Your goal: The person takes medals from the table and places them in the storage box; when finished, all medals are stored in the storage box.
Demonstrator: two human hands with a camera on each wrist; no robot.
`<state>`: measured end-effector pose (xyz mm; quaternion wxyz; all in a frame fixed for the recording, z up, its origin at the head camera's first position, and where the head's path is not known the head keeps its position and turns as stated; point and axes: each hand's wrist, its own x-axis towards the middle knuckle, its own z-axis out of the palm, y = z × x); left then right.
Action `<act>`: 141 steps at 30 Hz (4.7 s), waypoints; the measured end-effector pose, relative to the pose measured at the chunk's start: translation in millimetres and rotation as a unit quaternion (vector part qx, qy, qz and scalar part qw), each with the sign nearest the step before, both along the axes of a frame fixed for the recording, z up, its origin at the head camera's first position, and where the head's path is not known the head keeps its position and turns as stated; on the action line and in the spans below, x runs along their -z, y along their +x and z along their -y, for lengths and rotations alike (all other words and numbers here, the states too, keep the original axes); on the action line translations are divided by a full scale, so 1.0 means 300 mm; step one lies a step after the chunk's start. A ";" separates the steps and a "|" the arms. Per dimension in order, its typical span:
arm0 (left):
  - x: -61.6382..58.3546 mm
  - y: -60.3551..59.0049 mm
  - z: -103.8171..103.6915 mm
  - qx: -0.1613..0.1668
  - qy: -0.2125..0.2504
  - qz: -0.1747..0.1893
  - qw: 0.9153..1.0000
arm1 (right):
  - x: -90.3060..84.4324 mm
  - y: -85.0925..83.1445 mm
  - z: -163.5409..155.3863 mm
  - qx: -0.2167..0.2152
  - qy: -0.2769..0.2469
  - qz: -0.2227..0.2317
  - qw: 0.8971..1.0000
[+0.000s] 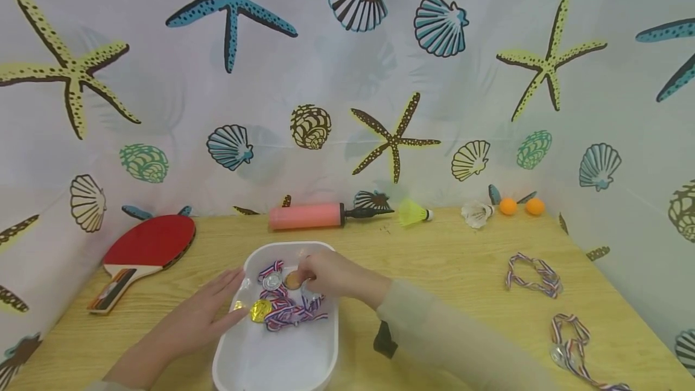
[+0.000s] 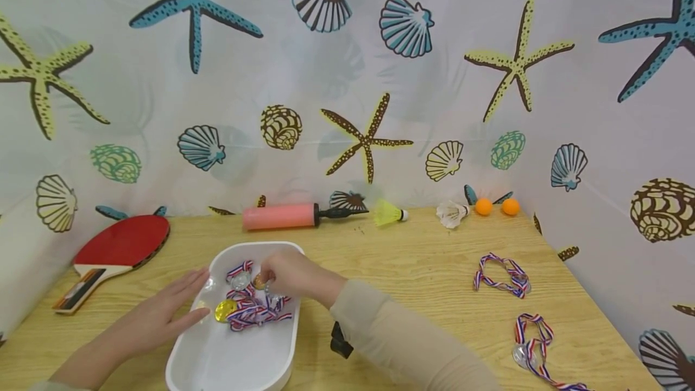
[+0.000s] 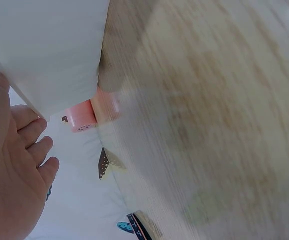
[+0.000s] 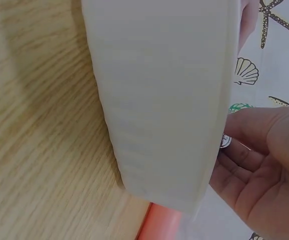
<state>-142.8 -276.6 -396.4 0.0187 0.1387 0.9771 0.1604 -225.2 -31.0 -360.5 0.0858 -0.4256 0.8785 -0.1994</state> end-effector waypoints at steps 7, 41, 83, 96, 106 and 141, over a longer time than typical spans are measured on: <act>0.000 -0.001 0.000 -0.001 -0.004 -0.001 1.000 | 0.021 -0.015 0.015 -0.006 -0.012 0.021 1.000; 0.001 -0.004 0.002 0.006 -0.001 -0.004 1.000 | 0.118 0.060 0.110 -0.116 0.116 0.122 0.979; 0.004 0.001 0.002 0.015 0.001 -0.031 0.999 | 0.080 -0.036 0.090 0.012 0.145 0.036 0.989; -0.008 -0.002 -0.007 0.013 -0.005 -0.018 1.000 | -0.161 -0.038 -0.167 -0.048 -0.090 0.017 0.995; -0.007 0.005 -0.010 0.016 0.000 -0.019 1.000 | -0.252 0.029 -0.521 0.017 -0.180 -0.012 0.983; 0.006 -0.007 -0.008 0.002 -0.002 0.004 1.000 | 0.189 -0.038 -1.438 0.312 -0.069 0.105 0.942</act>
